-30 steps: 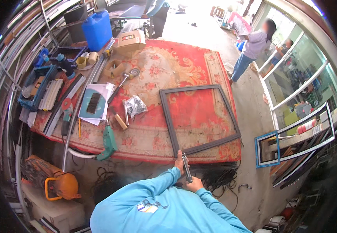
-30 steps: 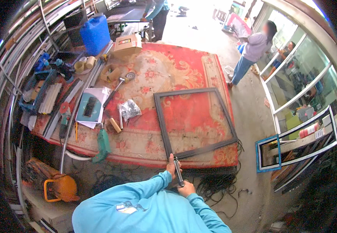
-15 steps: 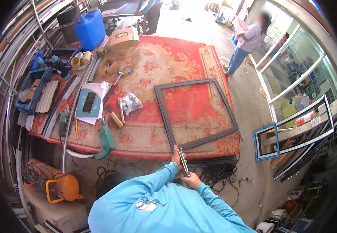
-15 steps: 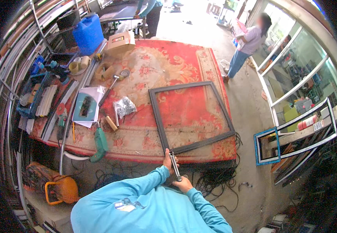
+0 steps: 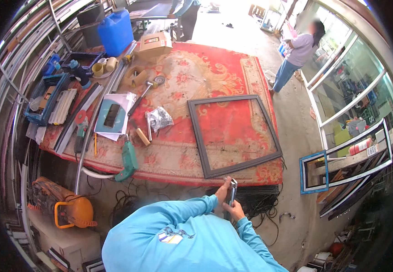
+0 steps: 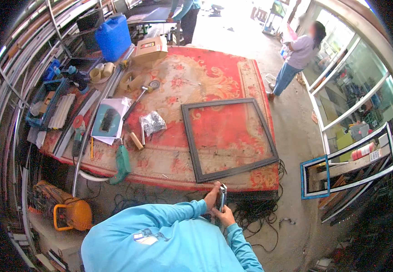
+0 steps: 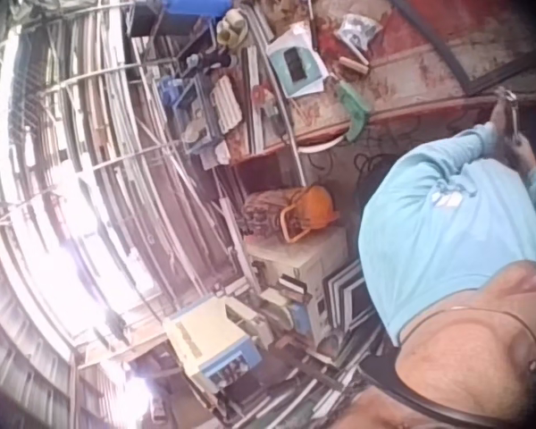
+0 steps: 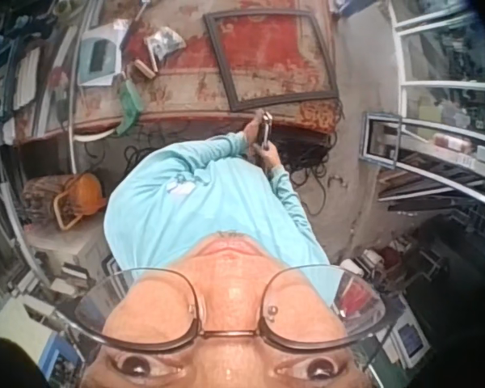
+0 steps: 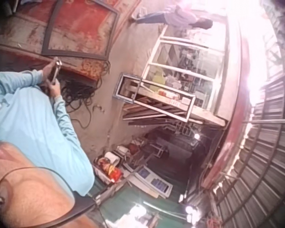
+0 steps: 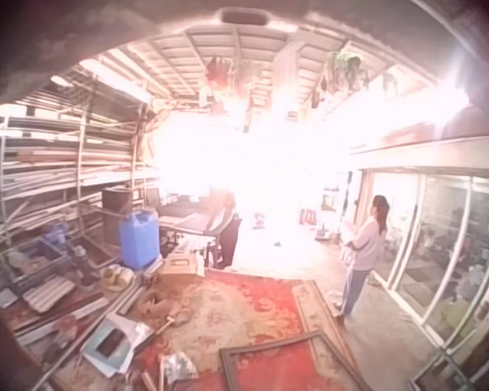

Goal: The person is assembling an aluminum window frame using a drill and a rivet gun.

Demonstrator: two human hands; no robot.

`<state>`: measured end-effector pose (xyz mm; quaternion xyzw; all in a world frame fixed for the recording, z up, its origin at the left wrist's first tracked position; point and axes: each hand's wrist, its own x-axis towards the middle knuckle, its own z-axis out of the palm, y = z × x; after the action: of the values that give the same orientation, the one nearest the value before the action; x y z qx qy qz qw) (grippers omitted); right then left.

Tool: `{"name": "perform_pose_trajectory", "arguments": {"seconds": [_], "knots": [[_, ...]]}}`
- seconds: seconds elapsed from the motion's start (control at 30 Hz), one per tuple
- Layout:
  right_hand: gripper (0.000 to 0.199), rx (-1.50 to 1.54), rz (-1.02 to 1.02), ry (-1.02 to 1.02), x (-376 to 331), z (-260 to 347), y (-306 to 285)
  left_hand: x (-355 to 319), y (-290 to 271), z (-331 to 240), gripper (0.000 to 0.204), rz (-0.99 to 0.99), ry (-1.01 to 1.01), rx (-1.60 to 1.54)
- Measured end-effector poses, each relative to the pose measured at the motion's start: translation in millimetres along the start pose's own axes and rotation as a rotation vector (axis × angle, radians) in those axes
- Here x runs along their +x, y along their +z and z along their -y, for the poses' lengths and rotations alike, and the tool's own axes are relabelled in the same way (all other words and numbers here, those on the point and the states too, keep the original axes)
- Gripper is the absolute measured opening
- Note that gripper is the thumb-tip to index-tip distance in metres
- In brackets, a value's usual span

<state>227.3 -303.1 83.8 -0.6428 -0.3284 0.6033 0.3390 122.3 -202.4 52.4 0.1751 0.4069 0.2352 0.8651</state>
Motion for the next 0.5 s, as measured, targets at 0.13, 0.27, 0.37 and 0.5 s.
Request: {"name": "perform_pose_trajectory", "arguments": {"seconds": [0.13,0.27,0.37,0.5], "knots": [[0.029,-0.189,-0.128,-0.054,-16,-8,-24,15,5,14,0.06,0.05,0.191,0.219],[0.032,-0.213,-0.364,-0.124,-51,-70,-51,17,-36,4,0.031,-0.039,0.02,0.212],[0.036,-0.578,-0.488,0.021,-94,-127,-76,0,-65,-9,0.037,-0.08,-0.071,-0.014],[0.047,-1.09,-0.267,0.839,-124,-163,-108,-25,-86,-24,0.04,-0.048,-0.037,-0.105]]}}
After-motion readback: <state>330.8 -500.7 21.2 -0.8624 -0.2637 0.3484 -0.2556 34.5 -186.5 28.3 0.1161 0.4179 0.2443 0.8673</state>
